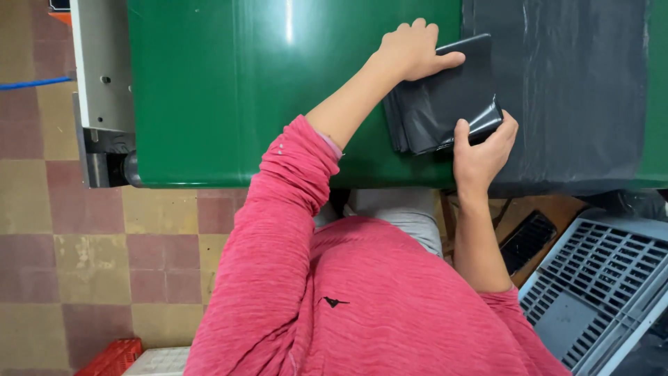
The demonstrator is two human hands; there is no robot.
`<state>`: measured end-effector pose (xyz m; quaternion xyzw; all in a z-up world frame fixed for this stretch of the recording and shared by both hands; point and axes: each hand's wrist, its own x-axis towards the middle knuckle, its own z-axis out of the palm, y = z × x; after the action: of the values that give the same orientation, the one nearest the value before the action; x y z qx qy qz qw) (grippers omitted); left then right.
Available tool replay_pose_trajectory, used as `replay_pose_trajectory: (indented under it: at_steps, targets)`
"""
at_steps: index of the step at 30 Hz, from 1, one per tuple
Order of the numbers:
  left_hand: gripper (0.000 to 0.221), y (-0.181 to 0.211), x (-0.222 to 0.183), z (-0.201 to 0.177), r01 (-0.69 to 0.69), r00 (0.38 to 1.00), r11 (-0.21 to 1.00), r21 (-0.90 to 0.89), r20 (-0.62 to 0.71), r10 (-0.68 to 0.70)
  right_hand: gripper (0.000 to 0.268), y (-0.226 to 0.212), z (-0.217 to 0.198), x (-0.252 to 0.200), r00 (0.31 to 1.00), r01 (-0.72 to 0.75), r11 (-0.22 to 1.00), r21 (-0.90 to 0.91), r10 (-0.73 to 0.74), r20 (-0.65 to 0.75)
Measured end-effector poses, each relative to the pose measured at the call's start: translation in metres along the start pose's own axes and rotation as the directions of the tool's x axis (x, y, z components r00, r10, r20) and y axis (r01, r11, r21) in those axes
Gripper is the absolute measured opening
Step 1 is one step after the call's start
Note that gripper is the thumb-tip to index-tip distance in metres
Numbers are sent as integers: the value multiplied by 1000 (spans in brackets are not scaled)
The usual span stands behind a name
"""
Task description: Folding plastic bags on a conveyor belt and placing them into a basket.
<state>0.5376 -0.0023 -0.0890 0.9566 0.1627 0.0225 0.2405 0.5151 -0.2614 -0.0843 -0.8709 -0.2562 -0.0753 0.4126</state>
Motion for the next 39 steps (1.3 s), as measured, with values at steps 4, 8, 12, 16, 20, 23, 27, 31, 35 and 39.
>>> replay_pose_trajectory:
  at_steps: [4, 8, 12, 16, 20, 23, 27, 31, 35, 39]
  targets:
    - [85, 0, 5, -10, 107, 966, 992, -68, 244, -87, 60, 4, 2, -2, 1000, 22, 998, -59, -22, 6]
    - [84, -41, -31, -43, 46, 946, 999, -29, 322, -34, 55, -45, 16, -16, 999, 19, 999, -26, -19, 31]
    - [77, -96, -95, -105, 119, 921, 993, -25, 377, -101, 60, -102, 28, -36, 972, 106, 983, 153, -135, 192]
    - [67, -147, -141, -141, 312, 920, 950, 21, 241, -308, 53, -114, 10, -55, 818, 26, 854, 520, -317, 480]
    - [61, -119, -163, -138, 253, 948, 937, 239, 132, -290, 12, -10, -14, -102, 501, -206, 826, 525, -372, 782]
    - [79, -39, -173, -129, 166, 950, 878, 448, -311, -20, 15, 62, -25, -118, 448, -582, 806, 105, 210, 869]
    - [73, 78, -193, -56, -353, 875, 808, 471, -139, 463, 39, 197, -4, -153, 638, -751, 195, 631, 461, 617]
    - [53, 122, -191, 58, -655, 578, 493, 573, -42, 815, 57, 230, -14, -145, 709, -505, -196, 840, 461, 534]
    - [50, 145, -166, 78, -684, 467, 469, 559, -158, 870, 55, 212, -62, -148, 700, -552, -191, 812, 424, 575]
    - [32, 158, -160, 60, -817, 490, 502, 286, -117, 864, 37, 213, -94, -132, 717, -596, 111, 796, 519, 464]
